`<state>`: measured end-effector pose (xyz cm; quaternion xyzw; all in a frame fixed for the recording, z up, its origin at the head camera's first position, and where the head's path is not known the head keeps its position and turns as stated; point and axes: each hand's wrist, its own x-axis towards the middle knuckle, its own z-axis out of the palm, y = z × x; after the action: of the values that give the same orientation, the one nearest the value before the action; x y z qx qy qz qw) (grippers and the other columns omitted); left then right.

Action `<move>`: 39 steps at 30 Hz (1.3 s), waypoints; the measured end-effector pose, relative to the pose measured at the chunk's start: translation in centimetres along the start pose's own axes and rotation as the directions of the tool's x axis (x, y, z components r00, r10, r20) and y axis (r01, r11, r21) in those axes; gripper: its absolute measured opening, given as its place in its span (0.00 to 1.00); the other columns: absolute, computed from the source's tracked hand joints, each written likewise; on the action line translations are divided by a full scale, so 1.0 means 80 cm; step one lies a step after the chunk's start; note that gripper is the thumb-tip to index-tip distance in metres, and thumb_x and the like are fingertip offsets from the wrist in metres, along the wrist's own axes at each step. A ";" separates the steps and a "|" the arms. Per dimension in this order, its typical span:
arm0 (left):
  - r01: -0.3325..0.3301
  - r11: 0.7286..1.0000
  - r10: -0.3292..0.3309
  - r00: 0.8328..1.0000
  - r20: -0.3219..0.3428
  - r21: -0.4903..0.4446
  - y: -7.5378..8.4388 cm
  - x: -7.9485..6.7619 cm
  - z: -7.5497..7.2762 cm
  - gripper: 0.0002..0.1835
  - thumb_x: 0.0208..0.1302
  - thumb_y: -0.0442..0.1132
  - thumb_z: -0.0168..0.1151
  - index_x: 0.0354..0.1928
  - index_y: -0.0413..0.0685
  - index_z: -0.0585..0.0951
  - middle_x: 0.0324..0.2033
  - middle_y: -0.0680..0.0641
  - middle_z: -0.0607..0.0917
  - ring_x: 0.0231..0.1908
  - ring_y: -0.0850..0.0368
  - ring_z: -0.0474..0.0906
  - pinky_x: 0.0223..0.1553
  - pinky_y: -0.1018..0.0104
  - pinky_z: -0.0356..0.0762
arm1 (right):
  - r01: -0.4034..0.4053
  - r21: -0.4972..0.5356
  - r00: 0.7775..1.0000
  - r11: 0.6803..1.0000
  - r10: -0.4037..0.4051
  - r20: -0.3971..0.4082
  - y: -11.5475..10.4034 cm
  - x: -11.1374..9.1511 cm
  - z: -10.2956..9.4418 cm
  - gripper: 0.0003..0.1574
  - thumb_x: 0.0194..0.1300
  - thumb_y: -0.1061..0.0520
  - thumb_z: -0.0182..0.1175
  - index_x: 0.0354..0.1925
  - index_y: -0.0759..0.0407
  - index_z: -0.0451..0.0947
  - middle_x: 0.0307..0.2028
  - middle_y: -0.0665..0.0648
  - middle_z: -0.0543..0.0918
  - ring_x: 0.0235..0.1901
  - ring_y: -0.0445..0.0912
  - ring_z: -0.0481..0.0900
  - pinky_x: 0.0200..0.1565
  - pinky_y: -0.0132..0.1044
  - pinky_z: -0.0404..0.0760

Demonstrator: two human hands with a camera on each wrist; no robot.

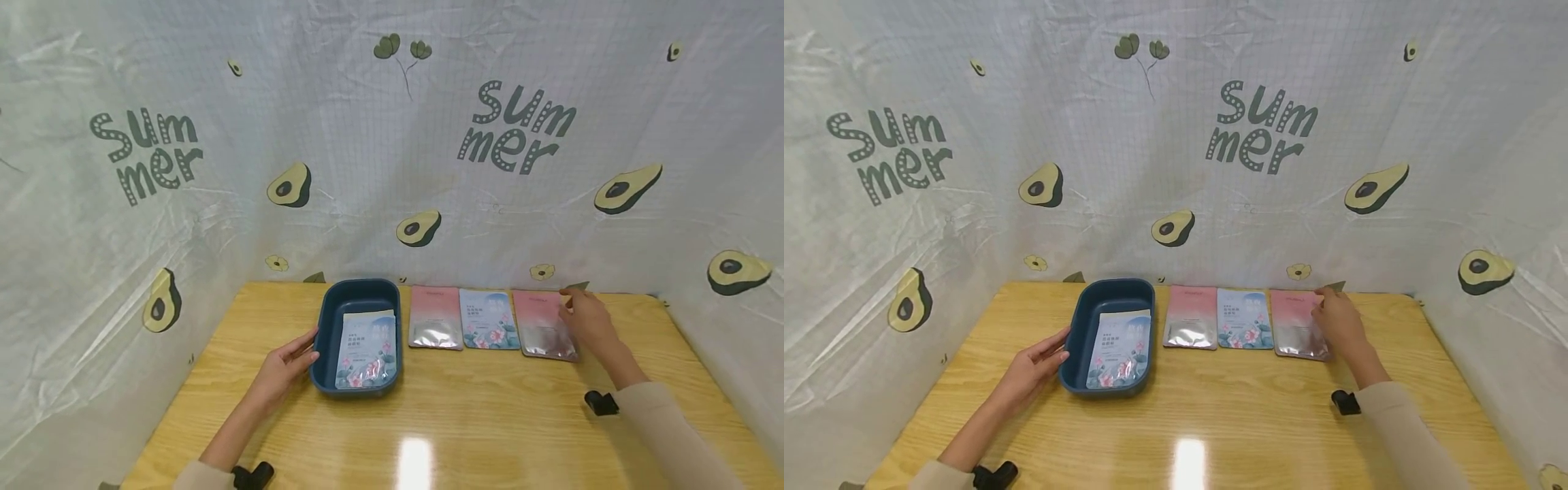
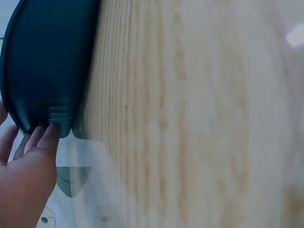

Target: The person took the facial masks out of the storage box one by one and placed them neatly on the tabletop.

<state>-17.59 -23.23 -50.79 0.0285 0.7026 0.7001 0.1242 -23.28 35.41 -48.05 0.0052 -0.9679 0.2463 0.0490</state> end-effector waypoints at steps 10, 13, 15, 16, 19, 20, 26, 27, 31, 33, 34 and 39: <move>-0.029 0.995 0.032 0.999 0.028 -0.091 -0.006 0.002 -0.001 0.34 0.75 0.34 0.59 0.78 0.39 0.59 0.77 0.39 0.58 0.62 0.69 0.73 0.59 0.70 0.76 | 0.300 0.232 0.950 0.925 -0.268 -0.159 -0.121 0.021 0.044 0.20 0.71 0.69 0.55 0.59 0.66 0.78 0.45 0.65 0.85 0.46 0.58 0.83 0.47 0.53 0.84; -0.028 0.994 0.031 0.999 0.027 -0.101 -0.008 0.001 0.001 0.35 0.75 0.34 0.59 0.78 0.39 0.59 0.77 0.39 0.58 0.62 0.69 0.74 0.59 0.71 0.76 | 0.346 0.300 0.938 0.889 -0.329 -0.109 -0.161 0.025 0.050 0.22 0.72 0.68 0.54 0.63 0.63 0.76 0.53 0.64 0.84 0.54 0.57 0.82 0.54 0.52 0.83; -0.027 0.994 0.031 0.999 0.032 -0.105 -0.008 0.001 0.002 0.35 0.75 0.34 0.59 0.78 0.39 0.59 0.77 0.39 0.57 0.62 0.69 0.74 0.59 0.71 0.76 | 0.370 0.330 0.928 0.869 -0.365 -0.080 -0.186 0.029 0.053 0.23 0.73 0.68 0.54 0.64 0.62 0.76 0.56 0.62 0.84 0.56 0.56 0.81 0.56 0.50 0.82; -0.028 0.994 0.032 0.999 0.033 -0.108 -0.008 0.001 0.003 0.34 0.75 0.34 0.59 0.78 0.39 0.59 0.77 0.39 0.57 0.62 0.68 0.74 0.59 0.70 0.76 | 0.378 0.346 0.923 0.859 -0.379 -0.068 -0.199 0.031 0.054 0.22 0.74 0.67 0.54 0.64 0.62 0.76 0.57 0.61 0.83 0.57 0.55 0.81 0.56 0.49 0.82; -0.027 0.994 0.031 0.999 0.037 -0.108 -0.007 0.002 0.003 0.34 0.75 0.34 0.58 0.78 0.39 0.58 0.78 0.39 0.57 0.63 0.66 0.73 0.59 0.70 0.76 | 0.403 0.394 0.905 0.826 -0.424 -0.038 -0.234 0.039 0.061 0.20 0.74 0.65 0.54 0.62 0.62 0.78 0.56 0.60 0.84 0.55 0.52 0.83 0.55 0.45 0.83; -0.025 0.994 0.029 0.999 0.038 -0.104 -0.006 0.002 0.003 0.34 0.75 0.34 0.58 0.78 0.39 0.58 0.78 0.39 0.57 0.64 0.65 0.73 0.59 0.70 0.76 | 0.411 0.413 0.897 0.813 -0.441 -0.024 -0.244 0.043 0.063 0.20 0.74 0.65 0.54 0.61 0.62 0.78 0.56 0.59 0.84 0.54 0.52 0.84 0.54 0.44 0.84; -0.013 0.998 0.015 1.000 0.026 -0.063 0.001 0.007 0.001 0.34 0.75 0.37 0.60 0.78 0.42 0.60 0.77 0.40 0.58 0.66 0.62 0.72 0.59 0.71 0.76 | 0.433 0.493 0.832 0.755 -0.545 0.105 -0.297 0.064 0.076 0.17 0.76 0.63 0.55 0.59 0.62 0.80 0.53 0.58 0.85 0.54 0.50 0.84 0.57 0.40 0.82; -0.013 0.998 0.015 1.000 0.025 -0.058 0.002 0.008 0.001 0.34 0.75 0.37 0.60 0.78 0.42 0.60 0.77 0.40 0.58 0.66 0.62 0.72 0.59 0.71 0.75 | 0.433 0.492 0.820 0.755 -0.557 0.133 -0.305 0.069 0.078 0.17 0.76 0.62 0.55 0.59 0.61 0.81 0.53 0.58 0.86 0.54 0.50 0.83 0.58 0.40 0.81; -0.005 0.998 0.007 0.999 0.041 -0.059 0.006 0.010 0.001 0.35 0.75 0.38 0.60 0.78 0.42 0.60 0.77 0.40 0.58 0.65 0.62 0.72 0.59 0.70 0.75 | 0.414 0.508 0.756 0.756 -0.596 0.271 -0.332 0.087 0.093 0.19 0.77 0.58 0.55 0.62 0.61 0.80 0.56 0.56 0.85 0.56 0.47 0.82 0.59 0.40 0.80; -0.006 0.998 0.009 0.999 0.046 -0.067 0.005 0.010 0.000 0.34 0.75 0.37 0.59 0.78 0.42 0.59 0.77 0.39 0.58 0.65 0.61 0.73 0.59 0.69 0.76 | 0.336 0.579 0.731 0.743 -0.593 0.337 -0.345 0.095 0.104 0.22 0.78 0.56 0.55 0.64 0.63 0.78 0.58 0.60 0.84 0.57 0.49 0.81 0.59 0.42 0.80; -0.007 0.997 0.010 0.999 0.047 -0.071 0.004 0.010 0.000 0.34 0.75 0.37 0.59 0.78 0.41 0.59 0.77 0.39 0.58 0.65 0.61 0.73 0.59 0.69 0.76 | 0.283 0.617 0.724 0.735 -0.585 0.365 -0.352 0.098 0.109 0.23 0.78 0.56 0.55 0.65 0.65 0.77 0.58 0.61 0.83 0.58 0.50 0.81 0.60 0.43 0.80; -0.019 0.996 0.024 0.998 0.051 -0.091 0.001 0.008 0.000 0.34 0.75 0.35 0.59 0.78 0.40 0.59 0.77 0.38 0.58 0.64 0.62 0.74 0.58 0.70 0.77 | 0.062 0.693 0.716 0.718 -0.516 0.471 -0.377 0.109 0.132 0.24 0.77 0.55 0.57 0.64 0.67 0.76 0.57 0.62 0.84 0.59 0.58 0.80 0.61 0.49 0.79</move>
<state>-18.19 -23.06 -50.83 0.0488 0.6661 0.7317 0.1362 -31.92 4.01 -42.07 0.2662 -0.7685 0.5278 -0.2451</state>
